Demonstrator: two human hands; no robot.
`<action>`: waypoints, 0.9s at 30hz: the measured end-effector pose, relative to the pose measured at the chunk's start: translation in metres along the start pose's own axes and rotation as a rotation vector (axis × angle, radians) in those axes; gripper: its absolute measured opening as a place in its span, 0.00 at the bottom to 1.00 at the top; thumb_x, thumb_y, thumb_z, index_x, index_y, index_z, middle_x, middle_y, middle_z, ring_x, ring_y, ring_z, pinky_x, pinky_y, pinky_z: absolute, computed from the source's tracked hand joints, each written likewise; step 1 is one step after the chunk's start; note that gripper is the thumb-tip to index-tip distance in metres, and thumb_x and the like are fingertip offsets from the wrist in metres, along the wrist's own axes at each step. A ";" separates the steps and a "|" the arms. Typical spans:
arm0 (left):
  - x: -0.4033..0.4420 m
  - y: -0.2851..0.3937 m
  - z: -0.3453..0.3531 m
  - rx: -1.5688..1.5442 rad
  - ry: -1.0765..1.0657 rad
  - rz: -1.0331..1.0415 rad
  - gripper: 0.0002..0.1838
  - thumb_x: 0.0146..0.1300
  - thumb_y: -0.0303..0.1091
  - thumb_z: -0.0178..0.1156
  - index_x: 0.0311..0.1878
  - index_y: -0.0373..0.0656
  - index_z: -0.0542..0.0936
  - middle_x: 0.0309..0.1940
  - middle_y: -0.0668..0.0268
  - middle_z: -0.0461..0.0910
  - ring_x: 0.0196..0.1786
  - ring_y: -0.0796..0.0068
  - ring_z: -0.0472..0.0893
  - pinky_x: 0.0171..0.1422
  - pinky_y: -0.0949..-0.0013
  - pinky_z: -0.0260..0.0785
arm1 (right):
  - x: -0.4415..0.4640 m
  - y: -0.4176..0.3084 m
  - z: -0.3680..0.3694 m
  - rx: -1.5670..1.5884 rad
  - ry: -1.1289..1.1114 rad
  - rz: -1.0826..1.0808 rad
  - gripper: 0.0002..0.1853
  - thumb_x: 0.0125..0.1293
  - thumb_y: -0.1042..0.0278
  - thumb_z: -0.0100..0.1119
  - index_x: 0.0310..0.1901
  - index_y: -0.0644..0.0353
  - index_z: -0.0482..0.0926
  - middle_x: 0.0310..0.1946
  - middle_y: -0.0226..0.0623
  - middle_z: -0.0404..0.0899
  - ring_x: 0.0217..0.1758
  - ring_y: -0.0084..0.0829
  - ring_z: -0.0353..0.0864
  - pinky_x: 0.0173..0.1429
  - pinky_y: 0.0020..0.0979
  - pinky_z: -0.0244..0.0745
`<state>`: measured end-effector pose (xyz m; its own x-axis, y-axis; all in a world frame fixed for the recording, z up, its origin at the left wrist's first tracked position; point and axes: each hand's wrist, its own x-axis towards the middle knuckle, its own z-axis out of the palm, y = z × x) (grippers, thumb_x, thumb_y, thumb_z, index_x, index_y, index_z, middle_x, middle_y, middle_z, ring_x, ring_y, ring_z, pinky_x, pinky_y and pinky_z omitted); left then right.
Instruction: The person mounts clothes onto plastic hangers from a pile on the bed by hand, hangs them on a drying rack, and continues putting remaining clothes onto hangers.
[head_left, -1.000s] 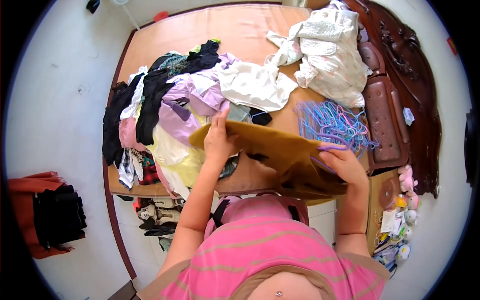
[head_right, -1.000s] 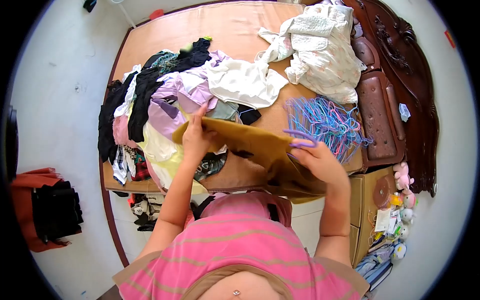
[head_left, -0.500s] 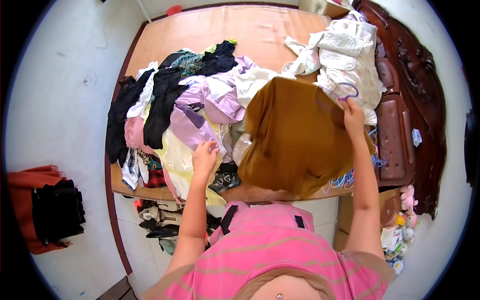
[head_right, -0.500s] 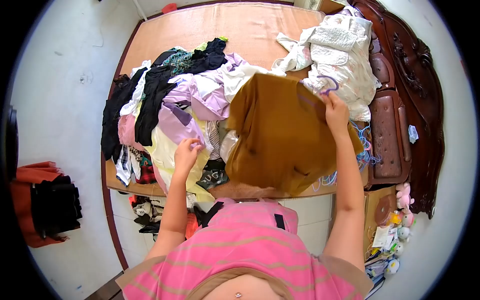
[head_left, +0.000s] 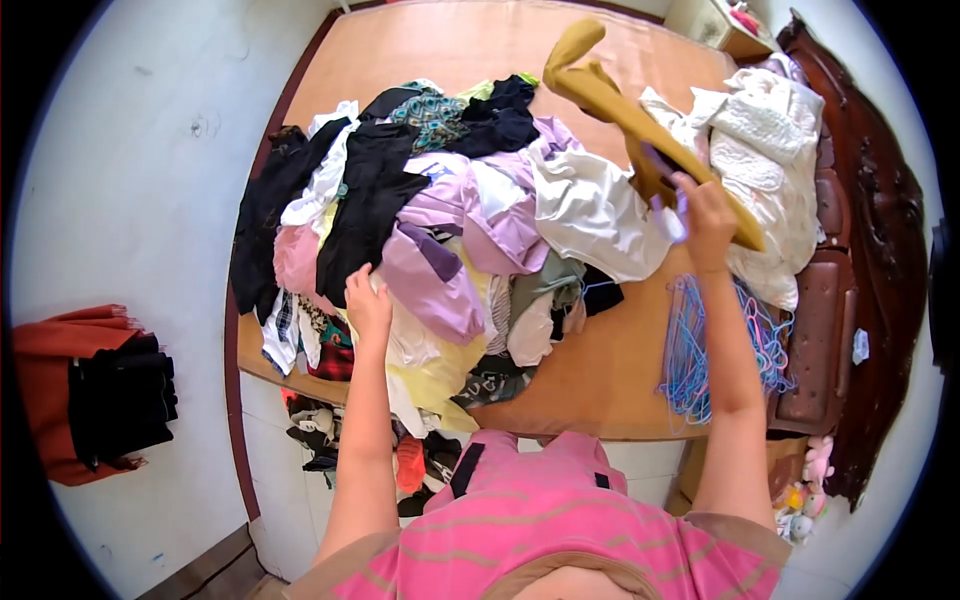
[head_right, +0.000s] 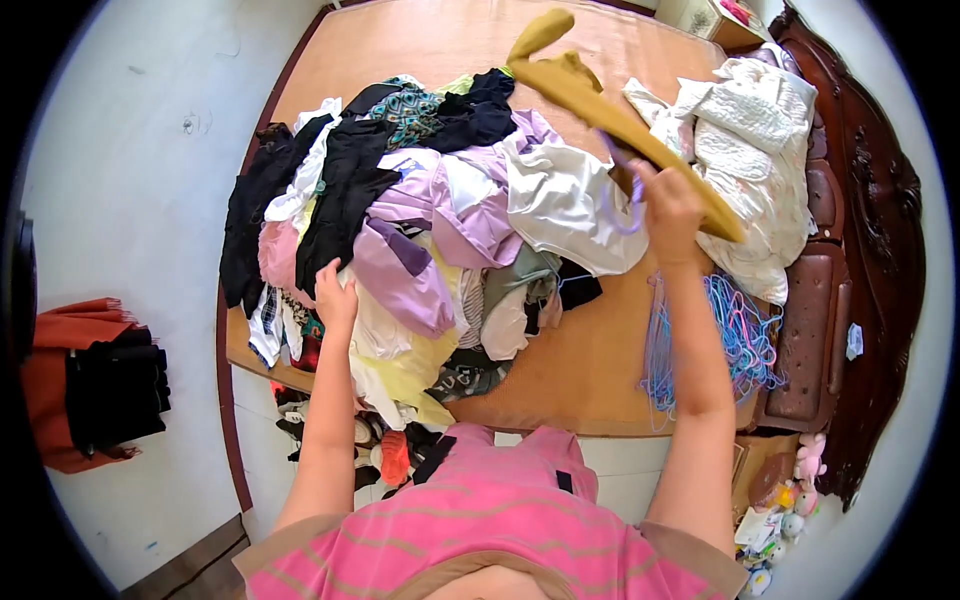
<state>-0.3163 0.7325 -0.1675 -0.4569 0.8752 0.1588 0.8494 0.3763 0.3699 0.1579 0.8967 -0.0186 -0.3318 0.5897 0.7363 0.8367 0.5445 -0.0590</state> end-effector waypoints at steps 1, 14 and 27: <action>0.012 -0.002 0.004 -0.008 0.038 -0.026 0.26 0.54 0.30 0.64 0.58 0.48 0.72 0.53 0.60 0.72 0.53 0.55 0.74 0.55 0.59 0.68 | -0.016 -0.008 0.021 0.005 -0.076 0.028 0.17 0.56 0.77 0.57 0.46 0.47 0.82 0.23 0.32 0.71 0.26 0.34 0.75 0.32 0.34 0.72; 0.067 -0.002 0.034 -0.161 -0.025 0.030 0.10 0.68 0.38 0.51 0.39 0.39 0.71 0.33 0.50 0.77 0.40 0.47 0.77 0.43 0.51 0.67 | -0.208 -0.091 0.154 0.281 -0.861 0.549 0.23 0.54 0.67 0.65 0.54 0.58 0.76 0.54 0.43 0.73 0.57 0.44 0.72 0.61 0.39 0.69; -0.084 0.202 -0.083 -1.582 -0.620 -0.002 0.08 0.73 0.37 0.45 0.37 0.45 0.67 0.29 0.70 0.71 0.30 0.83 0.71 0.32 0.74 0.67 | -0.133 -0.219 0.026 1.095 -0.453 0.675 0.18 0.52 0.80 0.60 0.48 0.63 0.75 0.38 0.48 0.77 0.43 0.42 0.79 0.47 0.32 0.72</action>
<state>-0.1280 0.7100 -0.0298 0.0324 0.9979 -0.0563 -0.4000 0.0646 0.9142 0.0074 0.7141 -0.1212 -0.2891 0.9539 0.0803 0.1911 0.1398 -0.9716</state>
